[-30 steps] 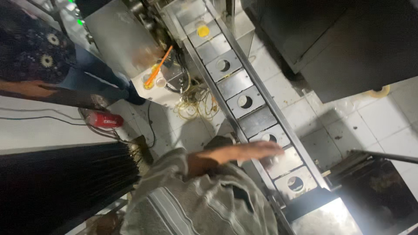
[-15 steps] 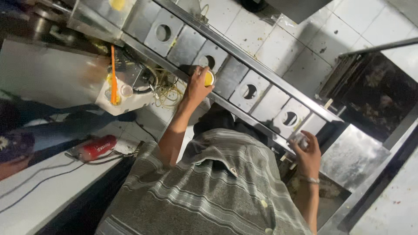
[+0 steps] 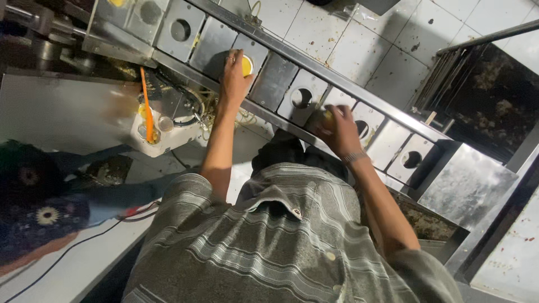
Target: The person places tart shells into a conveyor machine and then organizes them on a metal tray.
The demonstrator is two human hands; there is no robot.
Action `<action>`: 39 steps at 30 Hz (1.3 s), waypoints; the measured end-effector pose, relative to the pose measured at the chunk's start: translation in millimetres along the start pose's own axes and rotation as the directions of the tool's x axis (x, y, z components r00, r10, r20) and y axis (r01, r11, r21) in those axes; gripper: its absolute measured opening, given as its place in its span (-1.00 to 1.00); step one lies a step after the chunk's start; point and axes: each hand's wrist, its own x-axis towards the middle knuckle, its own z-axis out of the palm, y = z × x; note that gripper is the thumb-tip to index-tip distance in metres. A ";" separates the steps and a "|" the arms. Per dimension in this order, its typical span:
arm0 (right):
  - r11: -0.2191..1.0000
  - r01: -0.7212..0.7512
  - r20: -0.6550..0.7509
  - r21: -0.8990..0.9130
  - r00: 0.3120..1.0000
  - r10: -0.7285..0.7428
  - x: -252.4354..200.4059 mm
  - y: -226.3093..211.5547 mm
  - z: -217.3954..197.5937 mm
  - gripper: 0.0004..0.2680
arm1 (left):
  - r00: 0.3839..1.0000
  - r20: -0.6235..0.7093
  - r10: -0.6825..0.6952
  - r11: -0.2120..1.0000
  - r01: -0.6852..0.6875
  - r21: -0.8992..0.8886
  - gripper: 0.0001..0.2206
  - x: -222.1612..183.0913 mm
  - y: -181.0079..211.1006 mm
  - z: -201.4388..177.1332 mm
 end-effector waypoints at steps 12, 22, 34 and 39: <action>0.811 0.368 0.036 -0.455 0.917 -0.396 140.0 -26.4 105.2 -0.58 | 0.925 -0.238 -0.295 0.921 0.209 -0.330 -0.42 -90.8 9.7 -61.3; 0.943 0.102 -0.068 -0.316 0.989 -0.130 46.4 7.4 28.2 -0.43 | 0.983 -0.179 -0.028 0.930 -0.040 -0.365 -0.31 -120.3 63.7 12.5; 0.954 -0.211 -0.340 -0.215 0.931 0.130 -51.9 95.4 -5.6 -0.45 | 0.855 0.052 0.517 0.837 -0.491 -0.242 -0.30 -63.6 89.3 98.9; 0.951 -0.225 -0.380 -0.210 0.915 0.133 -30.4 61.8 1.6 -0.45 | 0.851 -0.085 0.518 0.806 -0.519 -0.284 -0.31 -59.8 70.1 96.9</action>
